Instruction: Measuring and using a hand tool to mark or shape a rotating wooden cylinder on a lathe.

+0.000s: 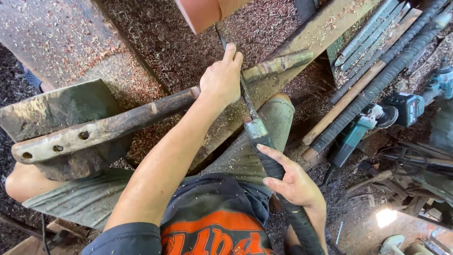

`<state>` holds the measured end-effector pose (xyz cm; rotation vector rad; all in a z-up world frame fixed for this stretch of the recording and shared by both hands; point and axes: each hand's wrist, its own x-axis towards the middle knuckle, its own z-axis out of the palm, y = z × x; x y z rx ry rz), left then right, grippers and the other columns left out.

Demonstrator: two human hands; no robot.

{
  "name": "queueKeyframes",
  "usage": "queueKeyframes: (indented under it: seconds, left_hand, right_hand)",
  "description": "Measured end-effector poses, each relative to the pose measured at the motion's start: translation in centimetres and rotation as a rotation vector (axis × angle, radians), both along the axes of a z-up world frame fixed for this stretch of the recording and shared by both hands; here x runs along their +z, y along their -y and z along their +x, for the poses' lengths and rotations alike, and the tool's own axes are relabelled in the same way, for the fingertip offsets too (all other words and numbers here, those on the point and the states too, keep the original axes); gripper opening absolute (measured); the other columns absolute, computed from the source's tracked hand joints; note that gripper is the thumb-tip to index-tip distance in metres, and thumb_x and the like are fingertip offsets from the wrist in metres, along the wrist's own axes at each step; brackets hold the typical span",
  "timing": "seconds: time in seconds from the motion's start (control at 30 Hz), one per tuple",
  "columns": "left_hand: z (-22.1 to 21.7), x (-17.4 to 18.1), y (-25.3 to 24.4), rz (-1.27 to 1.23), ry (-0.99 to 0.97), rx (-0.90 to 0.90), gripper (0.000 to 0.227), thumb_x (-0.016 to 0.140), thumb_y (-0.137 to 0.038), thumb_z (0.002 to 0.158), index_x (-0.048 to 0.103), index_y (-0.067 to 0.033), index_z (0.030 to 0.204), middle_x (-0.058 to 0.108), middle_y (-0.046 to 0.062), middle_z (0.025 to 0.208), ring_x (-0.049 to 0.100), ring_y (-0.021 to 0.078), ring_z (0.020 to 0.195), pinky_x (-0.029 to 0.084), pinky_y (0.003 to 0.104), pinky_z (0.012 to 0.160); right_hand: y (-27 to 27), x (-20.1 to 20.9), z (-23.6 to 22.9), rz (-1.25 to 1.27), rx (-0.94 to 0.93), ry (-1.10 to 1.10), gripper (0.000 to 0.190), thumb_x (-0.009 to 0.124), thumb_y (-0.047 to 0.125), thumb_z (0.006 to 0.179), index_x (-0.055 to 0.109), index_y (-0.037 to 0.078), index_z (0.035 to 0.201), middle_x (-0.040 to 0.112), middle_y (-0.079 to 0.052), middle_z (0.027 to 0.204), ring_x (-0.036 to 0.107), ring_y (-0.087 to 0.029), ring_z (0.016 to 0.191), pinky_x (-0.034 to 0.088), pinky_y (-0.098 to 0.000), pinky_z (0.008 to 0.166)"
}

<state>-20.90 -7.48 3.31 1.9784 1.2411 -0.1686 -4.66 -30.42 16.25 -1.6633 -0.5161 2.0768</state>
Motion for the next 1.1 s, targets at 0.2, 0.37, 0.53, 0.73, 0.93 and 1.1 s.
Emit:
queueKeyframes:
  seconds: [0.2, 0.37, 0.53, 0.73, 0.93, 1.1]
  left_hand:
    - [0.1, 0.3, 0.2, 0.0, -0.041, 0.035, 0.064, 0.07, -0.002, 0.076, 0.046, -0.0004, 0.135, 0.036, 0.02, 0.141, 0.07, 0.0381, 0.093, 0.059, 0.048, 0.079]
    - [0.2, -0.1, 0.4, 0.007, -0.053, 0.062, 0.065, 0.072, -0.003, 0.074, 0.047, 0.0004, 0.134, 0.038, 0.021, 0.14, 0.07, 0.037, 0.095, 0.059, 0.048, 0.08]
    - [0.1, 0.2, 0.4, 0.022, -0.046, 0.078, 0.07, 0.075, -0.003, 0.07, 0.047, 0.0018, 0.133, 0.039, 0.021, 0.138, 0.07, 0.0363, 0.093, 0.059, 0.048, 0.078]
    - [0.3, 1.4, 0.0, -0.003, -0.075, 0.071, 0.064, 0.078, -0.005, 0.071, 0.049, 0.0028, 0.128, 0.04, 0.022, 0.135, 0.07, 0.0365, 0.093, 0.059, 0.047, 0.078]
    - [0.4, 1.8, -0.2, -0.089, -0.111, 0.062, 0.063, 0.076, -0.003, 0.073, 0.047, 0.0032, 0.129, 0.041, 0.021, 0.135, 0.07, 0.036, 0.093, 0.06, 0.047, 0.077]
    - [0.2, 1.2, -0.1, -0.038, -0.052, 0.055, 0.067, 0.073, 0.001, 0.07, 0.047, 0.0021, 0.132, 0.038, 0.021, 0.138, 0.069, 0.0372, 0.093, 0.06, 0.048, 0.078]
  right_hand:
    - [-1.9, 0.3, 2.1, -0.04, 0.143, 0.076, 0.081, 0.063, -0.012, 0.078, 0.043, 0.009, 0.153, 0.057, -0.006, 0.145, 0.066, -0.013, 0.073, 0.058, -0.0288, 0.062]
    - [-2.4, -0.6, 4.8, 0.118, 0.219, -0.043, 0.076, 0.063, -0.013, 0.082, 0.04, 0.001, 0.153, 0.047, -0.01, 0.157, 0.055, -0.014, 0.129, 0.054, -0.0307, 0.098]
    - [-3.7, -0.6, 6.8, 0.091, 0.302, -0.061, 0.077, 0.064, -0.012, 0.083, 0.041, 0.002, 0.155, 0.051, -0.013, 0.154, 0.056, -0.014, 0.126, 0.051, -0.0279, 0.101]
    - [-4.9, -0.6, 8.4, 0.046, 0.465, 0.081, 0.081, 0.067, -0.011, 0.078, 0.043, 0.008, 0.153, 0.051, -0.005, 0.157, 0.058, -0.011, 0.114, 0.05, -0.0275, 0.079]
    - [-3.1, -1.4, 7.5, 0.052, 0.257, -0.1, 0.077, 0.064, -0.013, 0.081, 0.042, 0.002, 0.153, 0.047, -0.011, 0.158, 0.052, -0.014, 0.132, 0.048, -0.0291, 0.102]
    - [-1.7, -1.6, 6.2, 0.178, 0.227, -0.063, 0.075, 0.065, -0.013, 0.082, 0.042, -0.001, 0.153, 0.048, -0.013, 0.157, 0.05, -0.017, 0.138, 0.043, -0.0322, 0.112]
